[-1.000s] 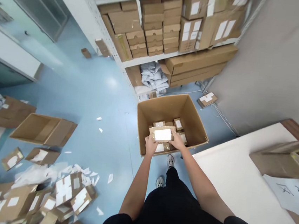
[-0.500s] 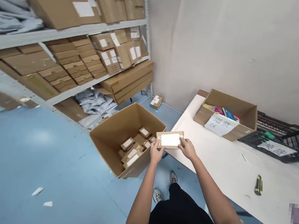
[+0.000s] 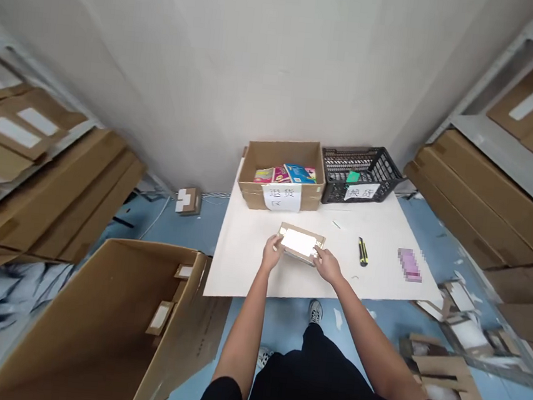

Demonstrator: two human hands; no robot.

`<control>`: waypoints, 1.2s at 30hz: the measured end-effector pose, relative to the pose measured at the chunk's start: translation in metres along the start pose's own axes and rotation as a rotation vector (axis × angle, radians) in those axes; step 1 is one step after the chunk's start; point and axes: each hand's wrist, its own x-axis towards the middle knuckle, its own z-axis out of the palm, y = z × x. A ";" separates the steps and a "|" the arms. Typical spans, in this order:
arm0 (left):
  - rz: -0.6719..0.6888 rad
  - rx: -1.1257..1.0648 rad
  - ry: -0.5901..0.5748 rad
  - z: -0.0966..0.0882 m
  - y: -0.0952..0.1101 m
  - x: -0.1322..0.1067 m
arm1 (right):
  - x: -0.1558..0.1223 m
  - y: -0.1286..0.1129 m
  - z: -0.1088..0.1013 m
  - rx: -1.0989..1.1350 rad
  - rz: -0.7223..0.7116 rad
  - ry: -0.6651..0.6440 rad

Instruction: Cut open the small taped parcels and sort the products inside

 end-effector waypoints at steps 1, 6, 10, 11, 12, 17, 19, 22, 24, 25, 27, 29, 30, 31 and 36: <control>-0.016 0.043 -0.019 0.009 0.005 0.017 | 0.003 0.015 -0.008 0.022 -0.009 -0.046; -0.132 0.321 -0.158 0.046 0.016 0.068 | 0.020 0.088 -0.042 0.106 0.013 0.001; -0.137 0.499 -0.438 0.083 0.021 0.081 | 0.035 0.139 -0.063 0.102 0.055 0.089; -0.137 0.538 -0.488 0.094 0.023 0.084 | 0.039 0.151 -0.067 0.099 0.079 0.097; -0.141 0.577 -0.525 0.105 0.025 0.088 | 0.044 0.164 -0.070 0.096 0.114 0.102; -0.213 0.801 -0.614 0.139 0.023 0.100 | 0.062 0.230 -0.072 0.113 0.408 0.054; -0.198 0.848 -0.650 0.138 0.018 0.103 | 0.067 0.252 -0.063 0.147 0.543 -0.014; -0.159 0.907 -0.722 0.127 0.015 0.107 | 0.072 0.269 -0.039 0.189 0.698 -0.109; -0.130 0.956 -0.774 0.118 0.018 0.109 | 0.074 0.273 -0.020 0.180 0.760 -0.097; -0.113 0.977 -0.798 0.116 0.020 0.110 | 0.075 0.274 -0.011 0.179 0.783 -0.078; -0.089 1.007 -0.835 0.113 0.024 0.112 | 0.079 0.272 0.001 0.199 0.815 -0.063; -0.101 1.024 -0.854 0.113 0.027 0.113 | 0.085 0.268 0.004 0.232 0.819 -0.104; -0.109 1.024 -0.856 0.113 0.028 0.113 | 0.089 0.264 0.002 0.243 0.812 -0.128; -0.116 1.020 -0.854 0.114 0.028 0.112 | 0.092 0.257 -0.001 0.259 0.797 -0.137; -0.113 0.947 -0.827 0.114 0.025 0.108 | 0.100 0.183 -0.023 0.428 0.532 -0.085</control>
